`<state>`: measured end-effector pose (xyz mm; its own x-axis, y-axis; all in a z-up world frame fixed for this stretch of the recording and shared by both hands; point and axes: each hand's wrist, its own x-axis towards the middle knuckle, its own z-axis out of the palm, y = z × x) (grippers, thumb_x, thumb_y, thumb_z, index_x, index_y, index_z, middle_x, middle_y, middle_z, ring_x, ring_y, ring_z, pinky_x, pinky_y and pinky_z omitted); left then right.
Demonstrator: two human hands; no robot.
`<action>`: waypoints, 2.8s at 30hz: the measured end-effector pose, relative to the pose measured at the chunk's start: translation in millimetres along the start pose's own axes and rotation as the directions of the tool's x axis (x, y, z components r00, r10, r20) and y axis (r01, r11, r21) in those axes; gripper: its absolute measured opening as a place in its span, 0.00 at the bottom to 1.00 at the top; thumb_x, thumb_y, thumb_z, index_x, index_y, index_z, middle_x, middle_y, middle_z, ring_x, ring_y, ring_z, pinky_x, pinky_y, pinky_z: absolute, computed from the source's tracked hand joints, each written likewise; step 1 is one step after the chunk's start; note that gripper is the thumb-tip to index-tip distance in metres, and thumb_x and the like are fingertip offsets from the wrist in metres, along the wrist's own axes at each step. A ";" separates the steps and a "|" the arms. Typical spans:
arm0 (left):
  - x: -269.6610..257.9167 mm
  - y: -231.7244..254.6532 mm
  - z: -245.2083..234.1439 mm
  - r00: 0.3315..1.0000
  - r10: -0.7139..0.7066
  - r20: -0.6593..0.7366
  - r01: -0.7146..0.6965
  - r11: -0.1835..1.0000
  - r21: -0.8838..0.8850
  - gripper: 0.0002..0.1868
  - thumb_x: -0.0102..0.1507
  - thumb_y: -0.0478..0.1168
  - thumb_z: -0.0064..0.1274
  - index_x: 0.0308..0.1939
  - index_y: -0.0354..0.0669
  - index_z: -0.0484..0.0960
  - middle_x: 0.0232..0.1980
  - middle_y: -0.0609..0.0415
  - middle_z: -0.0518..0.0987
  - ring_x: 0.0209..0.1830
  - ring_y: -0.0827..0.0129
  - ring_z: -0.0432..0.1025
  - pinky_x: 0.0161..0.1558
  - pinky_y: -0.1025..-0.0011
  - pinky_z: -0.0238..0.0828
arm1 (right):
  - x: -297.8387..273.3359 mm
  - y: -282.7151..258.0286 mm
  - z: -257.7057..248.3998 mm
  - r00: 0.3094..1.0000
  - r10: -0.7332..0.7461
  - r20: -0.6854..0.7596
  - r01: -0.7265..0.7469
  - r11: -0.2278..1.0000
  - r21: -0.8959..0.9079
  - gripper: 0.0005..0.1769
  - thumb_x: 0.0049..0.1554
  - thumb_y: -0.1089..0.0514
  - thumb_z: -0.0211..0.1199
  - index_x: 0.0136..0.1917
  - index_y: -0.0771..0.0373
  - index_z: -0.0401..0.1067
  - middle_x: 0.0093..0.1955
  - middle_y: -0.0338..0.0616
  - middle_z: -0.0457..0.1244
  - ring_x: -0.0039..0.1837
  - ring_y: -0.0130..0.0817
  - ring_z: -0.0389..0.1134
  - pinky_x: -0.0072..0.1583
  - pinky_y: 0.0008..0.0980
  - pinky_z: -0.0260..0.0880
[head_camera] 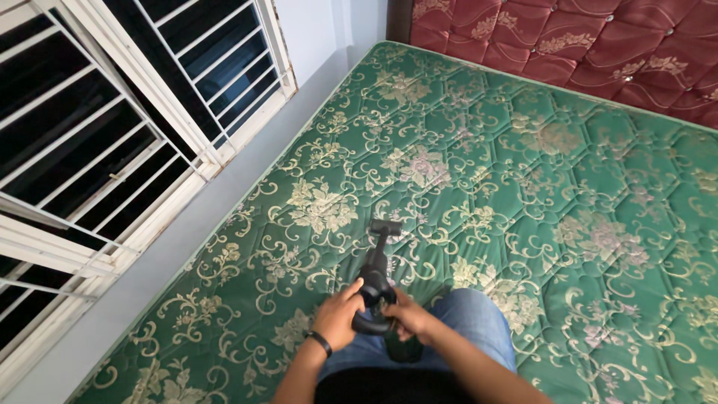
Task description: The person uses a handheld vacuum cleaner to clean the surface of a green patterned mattress. They move the vacuum back and forth across the mattress, covering different areas systematically.
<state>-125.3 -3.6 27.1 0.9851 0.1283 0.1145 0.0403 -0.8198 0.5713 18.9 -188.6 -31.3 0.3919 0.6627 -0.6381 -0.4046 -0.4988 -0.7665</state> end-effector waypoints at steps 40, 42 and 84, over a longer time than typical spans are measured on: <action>247.7 -57.2 29.6 1.000 -0.029 -0.005 0.029 1.000 0.012 0.16 0.49 0.27 0.58 0.37 0.47 0.75 0.75 0.48 0.67 0.57 0.47 0.72 0.54 0.55 0.70 | 174.8 -97.9 -153.8 0.962 0.056 -0.266 -0.009 0.985 0.174 0.42 0.57 0.54 0.57 0.82 0.39 0.48 0.32 0.40 0.59 0.26 0.30 0.57 0.30 0.33 0.60; 235.8 -59.3 29.9 0.998 0.005 -0.058 -0.006 1.000 -0.017 0.17 0.47 0.27 0.58 0.36 0.47 0.75 0.74 0.46 0.67 0.56 0.47 0.73 0.54 0.55 0.70 | 163.1 -101.9 -146.0 0.968 0.037 -0.249 0.006 0.985 0.172 0.42 0.57 0.54 0.57 0.81 0.39 0.48 0.31 0.43 0.57 0.26 0.31 0.56 0.29 0.34 0.58; 36.0 -43.4 6.6 0.997 -0.044 -0.067 0.045 0.999 0.025 0.09 0.53 0.34 0.59 0.33 0.47 0.74 0.72 0.42 0.69 0.41 0.45 0.75 0.43 0.51 0.71 | 92.0 -17.1 -18.3 0.991 0.105 0.087 -0.104 0.994 -0.012 0.45 0.52 0.54 0.61 0.80 0.42 0.49 0.38 0.38 0.62 0.28 0.27 0.58 0.31 0.33 0.65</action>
<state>-90.4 32.9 1.1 0.9690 0.2012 0.1438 0.0892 -0.8266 0.5557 76.9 -129.3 -78.3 0.2739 0.6529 -0.7062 -0.4334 -0.5717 -0.6967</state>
